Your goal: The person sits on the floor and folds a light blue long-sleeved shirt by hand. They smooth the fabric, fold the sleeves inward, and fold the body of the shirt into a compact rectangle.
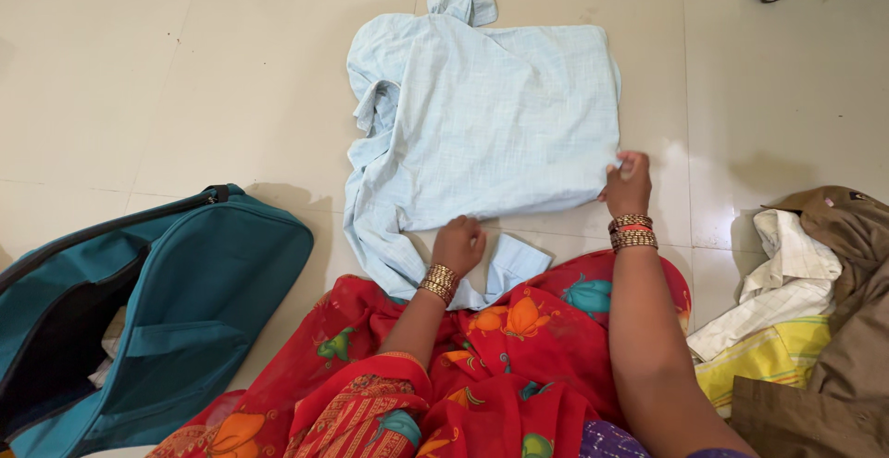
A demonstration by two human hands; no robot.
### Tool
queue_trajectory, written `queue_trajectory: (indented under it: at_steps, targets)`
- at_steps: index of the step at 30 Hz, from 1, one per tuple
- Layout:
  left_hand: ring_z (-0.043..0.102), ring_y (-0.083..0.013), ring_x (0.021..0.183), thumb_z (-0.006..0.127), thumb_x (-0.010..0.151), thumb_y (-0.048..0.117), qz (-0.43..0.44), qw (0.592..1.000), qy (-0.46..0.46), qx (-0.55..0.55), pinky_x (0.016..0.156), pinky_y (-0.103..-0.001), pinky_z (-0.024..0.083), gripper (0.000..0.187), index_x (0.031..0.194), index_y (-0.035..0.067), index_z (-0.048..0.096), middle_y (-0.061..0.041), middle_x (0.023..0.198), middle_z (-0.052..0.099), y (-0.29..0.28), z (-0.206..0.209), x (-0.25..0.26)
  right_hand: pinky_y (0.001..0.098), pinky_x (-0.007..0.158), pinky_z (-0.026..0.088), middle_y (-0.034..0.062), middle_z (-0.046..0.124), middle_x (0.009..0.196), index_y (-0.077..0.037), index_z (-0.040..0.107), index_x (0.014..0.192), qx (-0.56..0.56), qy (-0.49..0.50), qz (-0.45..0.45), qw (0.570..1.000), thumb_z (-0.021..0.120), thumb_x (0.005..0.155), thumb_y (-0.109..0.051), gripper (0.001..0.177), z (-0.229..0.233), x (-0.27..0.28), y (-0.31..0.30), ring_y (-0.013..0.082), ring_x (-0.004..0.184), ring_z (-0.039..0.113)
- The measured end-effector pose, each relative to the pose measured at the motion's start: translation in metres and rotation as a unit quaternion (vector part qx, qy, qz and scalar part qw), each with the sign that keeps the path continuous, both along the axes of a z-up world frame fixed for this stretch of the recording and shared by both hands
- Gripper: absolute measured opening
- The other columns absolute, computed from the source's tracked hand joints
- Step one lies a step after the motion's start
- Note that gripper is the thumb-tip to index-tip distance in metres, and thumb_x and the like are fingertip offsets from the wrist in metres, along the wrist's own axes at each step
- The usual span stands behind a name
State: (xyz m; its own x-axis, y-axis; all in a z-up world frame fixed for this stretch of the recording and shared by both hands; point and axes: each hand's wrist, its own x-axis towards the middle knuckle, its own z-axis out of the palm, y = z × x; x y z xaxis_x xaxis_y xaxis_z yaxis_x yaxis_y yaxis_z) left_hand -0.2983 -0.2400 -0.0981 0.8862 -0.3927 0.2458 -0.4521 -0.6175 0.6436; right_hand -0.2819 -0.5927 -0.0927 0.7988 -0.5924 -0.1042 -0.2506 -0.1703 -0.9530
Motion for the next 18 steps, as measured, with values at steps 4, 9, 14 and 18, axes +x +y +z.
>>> queue_trajectory:
  at_steps: [4,9,14,18]
  targets:
    - [0.061,-0.0315,0.099,0.078,0.081,0.018,0.051,0.995,-0.011,0.081,0.083,-0.048,0.046,0.023,0.098,0.01,0.065,-0.009,0.099,0.063,0.015,0.003,0.007,0.0351,0.057,0.059,0.0171,0.064,0.102,-0.002,0.039,0.137,0.024,0.205,0.062,0.976,0.071,0.092,-0.014,0.057,-0.041,-0.002,-0.023,0.0211,0.067,0.066]
    - [0.052,-0.031,0.114,0.086,0.073,0.025,0.041,0.986,0.034,0.157,0.095,-0.052,0.039,0.049,0.113,0.012,0.062,-0.009,0.117,0.056,0.026,-0.007,0.001,0.043,0.08,0.058,0.0264,0.064,0.115,-0.004,0.032,0.147,-0.102,0.306,0.163,0.932,0.092,0.074,-0.027,0.098,-0.067,-0.009,-0.031,0.0326,0.092,0.067]
    - [0.05,-0.0323,0.118,0.081,0.075,0.017,0.061,0.989,-0.036,0.13,0.098,-0.05,0.038,0.05,0.119,0.008,0.06,-0.012,0.129,0.054,0.03,-0.026,-0.003,0.0449,0.101,0.054,0.0306,0.049,0.139,-0.01,0.024,0.153,-0.188,0.351,0.206,0.894,0.096,0.065,-0.019,0.114,-0.064,-0.012,-0.015,0.041,0.118,0.063]
    - [0.051,-0.0313,0.119,0.077,0.078,0.016,0.058,0.985,-0.079,0.142,0.099,-0.049,0.038,0.039,0.112,0.009,0.061,-0.011,0.13,0.055,0.033,-0.038,-0.001,0.0447,0.103,0.051,0.0243,0.035,0.145,-0.015,0.026,0.15,-0.22,0.413,0.196,0.862,0.095,0.068,-0.013,0.107,-0.05,-0.01,0.007,0.0411,0.125,0.057]
